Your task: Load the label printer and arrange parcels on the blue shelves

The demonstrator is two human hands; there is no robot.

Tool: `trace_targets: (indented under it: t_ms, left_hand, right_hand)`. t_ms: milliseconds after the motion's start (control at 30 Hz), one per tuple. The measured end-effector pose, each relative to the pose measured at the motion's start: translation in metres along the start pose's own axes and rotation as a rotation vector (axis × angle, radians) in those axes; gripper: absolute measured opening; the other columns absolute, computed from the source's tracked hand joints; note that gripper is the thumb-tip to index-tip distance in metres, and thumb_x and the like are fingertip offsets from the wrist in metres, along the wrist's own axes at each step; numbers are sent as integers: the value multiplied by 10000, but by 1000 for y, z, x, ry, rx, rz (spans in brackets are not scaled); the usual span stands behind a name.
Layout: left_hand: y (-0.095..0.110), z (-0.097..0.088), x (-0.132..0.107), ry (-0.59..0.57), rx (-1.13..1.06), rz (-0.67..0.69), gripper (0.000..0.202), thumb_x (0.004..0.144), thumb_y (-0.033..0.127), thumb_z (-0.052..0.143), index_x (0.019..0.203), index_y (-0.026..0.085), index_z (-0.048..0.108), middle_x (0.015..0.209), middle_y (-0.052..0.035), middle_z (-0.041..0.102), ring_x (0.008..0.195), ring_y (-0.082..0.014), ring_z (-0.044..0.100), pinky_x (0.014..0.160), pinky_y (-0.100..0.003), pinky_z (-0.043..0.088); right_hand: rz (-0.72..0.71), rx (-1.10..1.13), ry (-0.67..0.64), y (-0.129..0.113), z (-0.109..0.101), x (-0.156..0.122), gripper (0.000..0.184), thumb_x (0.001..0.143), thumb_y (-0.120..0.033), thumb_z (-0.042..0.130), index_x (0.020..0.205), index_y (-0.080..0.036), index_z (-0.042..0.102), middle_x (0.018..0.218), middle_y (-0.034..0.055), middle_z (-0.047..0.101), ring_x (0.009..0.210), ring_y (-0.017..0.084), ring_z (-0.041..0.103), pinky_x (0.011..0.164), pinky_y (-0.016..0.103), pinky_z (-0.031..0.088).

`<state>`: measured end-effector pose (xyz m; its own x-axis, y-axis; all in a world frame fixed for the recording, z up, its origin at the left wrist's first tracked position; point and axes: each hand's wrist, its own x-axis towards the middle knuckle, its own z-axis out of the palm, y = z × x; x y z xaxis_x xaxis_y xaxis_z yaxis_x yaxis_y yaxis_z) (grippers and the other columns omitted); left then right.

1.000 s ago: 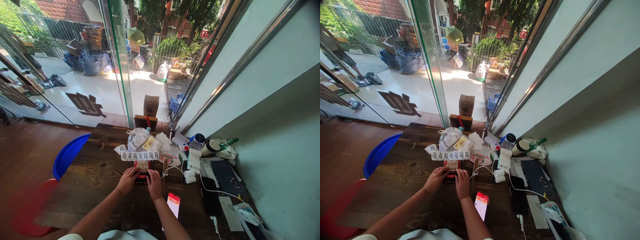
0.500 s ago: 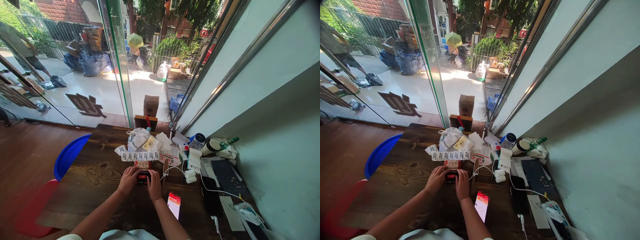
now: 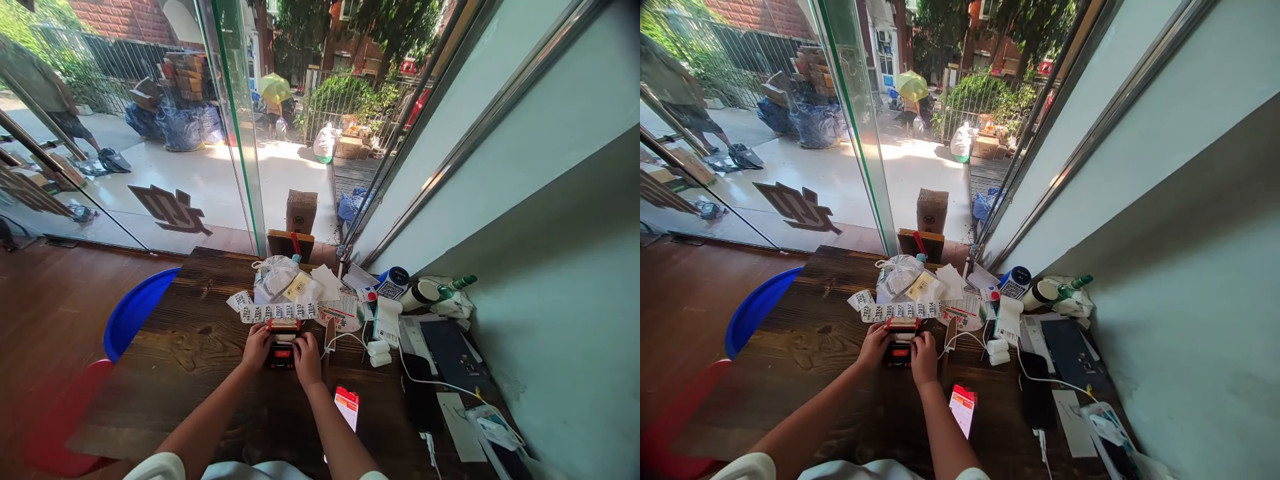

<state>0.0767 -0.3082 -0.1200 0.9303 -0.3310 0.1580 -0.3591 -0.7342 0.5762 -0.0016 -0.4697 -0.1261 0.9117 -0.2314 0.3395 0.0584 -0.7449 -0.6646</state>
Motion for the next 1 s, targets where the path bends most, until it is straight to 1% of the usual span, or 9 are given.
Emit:
trace_targets:
  t_ms: [100, 167, 233, 367, 500, 633, 800, 900, 1000]
  left_hand:
    - [1, -2, 4, -53, 36, 17, 141, 816, 242, 608, 856, 225, 742, 1070, -56, 713, 1022, -257, 545, 932, -434, 494]
    - [2, -3, 7, -83, 68, 14, 137, 791, 270, 651, 869, 212, 748, 1088, -73, 697, 988, -268, 537, 913, -451, 491]
    - [5, -4, 10, -112, 95, 13, 167, 777, 270, 668, 910, 215, 753, 1109, -81, 684, 983, -277, 532, 899, -460, 485]
    - [11, -8, 15, -166, 127, 28, 314, 762, 226, 674, 1067, 281, 727, 1144, -65, 672, 1024, -285, 525, 900, -454, 469]
    - [14, -13, 17, -192, 141, 36, 365, 728, 195, 705, 1076, 305, 723, 1119, -45, 689, 1043, -277, 528, 909, -427, 463]
    - [16, -14, 18, -177, 157, 28, 354, 707, 195, 723, 1042, 308, 737, 1094, -30, 705, 1036, -290, 533, 879, -422, 479]
    - [19, -12, 17, -119, 187, 50, 329, 677, 176, 739, 981, 303, 754, 1028, -34, 715, 999, -298, 554, 851, -435, 494]
    - [21, -15, 11, -71, 196, 108, 272, 712, 206, 725, 968, 293, 757, 1014, -44, 710, 992, -285, 563, 867, -423, 498]
    - [23, -20, 8, -4, 211, 164, 222, 798, 271, 656, 1002, 276, 742, 1071, -65, 686, 1023, -271, 567, 944, -427, 471]
  right_hand:
    - [-2, 15, -34, 0, -5, 4, 93, 857, -101, 582, 847, -160, 653, 931, 38, 599, 879, 192, 593, 778, 370, 540]
    - [-8, 25, -53, 0, -8, 4, 95, 850, -92, 590, 836, -158, 657, 929, 38, 598, 872, 188, 595, 779, 372, 543]
    - [-14, 35, -71, 0, -11, 4, 95, 848, -87, 596, 826, -156, 658, 926, 39, 596, 866, 186, 598, 774, 372, 548]
    - [-14, 47, -91, 0, -13, 5, 91, 840, -76, 610, 819, -154, 654, 931, 32, 594, 875, 183, 597, 768, 367, 557]
    - [-7, 46, -90, 1, -12, 6, 92, 836, -76, 614, 814, -157, 651, 938, 31, 597, 876, 185, 601, 770, 364, 559]
    - [-5, 32, -82, 0, -12, 6, 94, 831, -76, 614, 802, -156, 653, 931, 40, 601, 857, 180, 598, 760, 358, 558]
    - [-20, 13, -76, -1, -12, 6, 103, 818, -58, 611, 805, -152, 651, 932, 38, 596, 862, 182, 594, 765, 364, 556]
    - [-29, 5, -69, -1, -11, 6, 108, 823, -57, 602, 804, -152, 650, 923, 40, 593, 852, 180, 591, 763, 363, 555]
    - [-35, 1, -60, -2, -11, 6, 112, 826, -57, 601, 794, -154, 646, 914, 30, 590, 841, 175, 592, 751, 354, 556]
